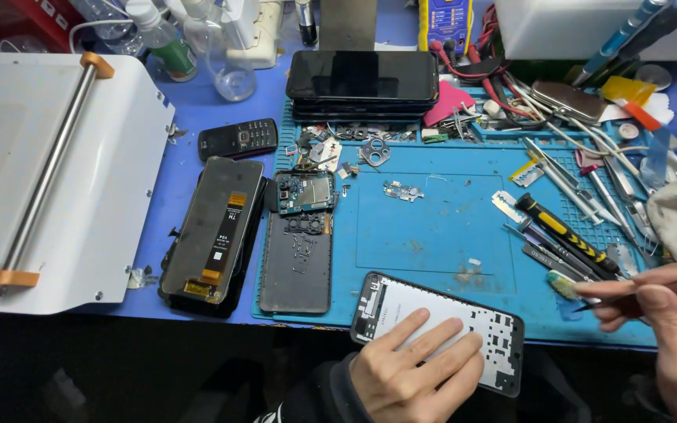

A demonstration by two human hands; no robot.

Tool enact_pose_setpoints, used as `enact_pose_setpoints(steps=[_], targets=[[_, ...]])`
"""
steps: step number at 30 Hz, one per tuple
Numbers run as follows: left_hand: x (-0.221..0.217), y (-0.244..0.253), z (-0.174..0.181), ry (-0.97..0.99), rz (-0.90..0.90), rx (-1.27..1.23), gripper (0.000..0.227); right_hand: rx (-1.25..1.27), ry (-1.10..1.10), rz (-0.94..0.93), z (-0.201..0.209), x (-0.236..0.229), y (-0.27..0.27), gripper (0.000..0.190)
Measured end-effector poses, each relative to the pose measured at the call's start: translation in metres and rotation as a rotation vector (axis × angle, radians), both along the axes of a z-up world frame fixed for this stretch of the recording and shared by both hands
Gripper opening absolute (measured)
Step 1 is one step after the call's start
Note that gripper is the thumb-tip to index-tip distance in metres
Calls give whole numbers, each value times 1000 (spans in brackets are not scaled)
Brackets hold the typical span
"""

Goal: Cleaning and preparing a mobile phone frame for assembly or repair.

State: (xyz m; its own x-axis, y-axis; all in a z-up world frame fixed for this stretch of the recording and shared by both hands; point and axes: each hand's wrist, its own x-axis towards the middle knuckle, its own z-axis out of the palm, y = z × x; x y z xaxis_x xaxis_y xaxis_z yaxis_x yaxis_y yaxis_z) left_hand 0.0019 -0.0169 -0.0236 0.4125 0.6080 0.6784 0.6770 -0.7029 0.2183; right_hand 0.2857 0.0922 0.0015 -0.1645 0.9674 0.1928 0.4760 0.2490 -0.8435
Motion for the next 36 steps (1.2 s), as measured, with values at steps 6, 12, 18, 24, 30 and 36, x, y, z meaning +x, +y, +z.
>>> enact_pose_setpoints(steps=[6, 12, 18, 24, 30, 36], targets=[[2, 0, -3, 2, 63, 75, 13, 33, 172, 100, -16, -16, -18, 24], [2, 1, -2, -17, 57, 52, 23, 104, -88, 123, -22, -14, -27, 15], [4, 2, -7, -10, 42, 67, 26, 84, -176, 127, -17, -18, -28, 19], [6, 1, -6, -11, 53, 44, 23, 167, -309, 148, -18, -18, -26, 20], [4, 3, -6, -21, 42, 25, 22, 103, -237, 111, -22, -16, -29, 19], [3, 5, -6, -21, 48, 31, 23, 73, -296, 39, -16, -21, -29, 13]])
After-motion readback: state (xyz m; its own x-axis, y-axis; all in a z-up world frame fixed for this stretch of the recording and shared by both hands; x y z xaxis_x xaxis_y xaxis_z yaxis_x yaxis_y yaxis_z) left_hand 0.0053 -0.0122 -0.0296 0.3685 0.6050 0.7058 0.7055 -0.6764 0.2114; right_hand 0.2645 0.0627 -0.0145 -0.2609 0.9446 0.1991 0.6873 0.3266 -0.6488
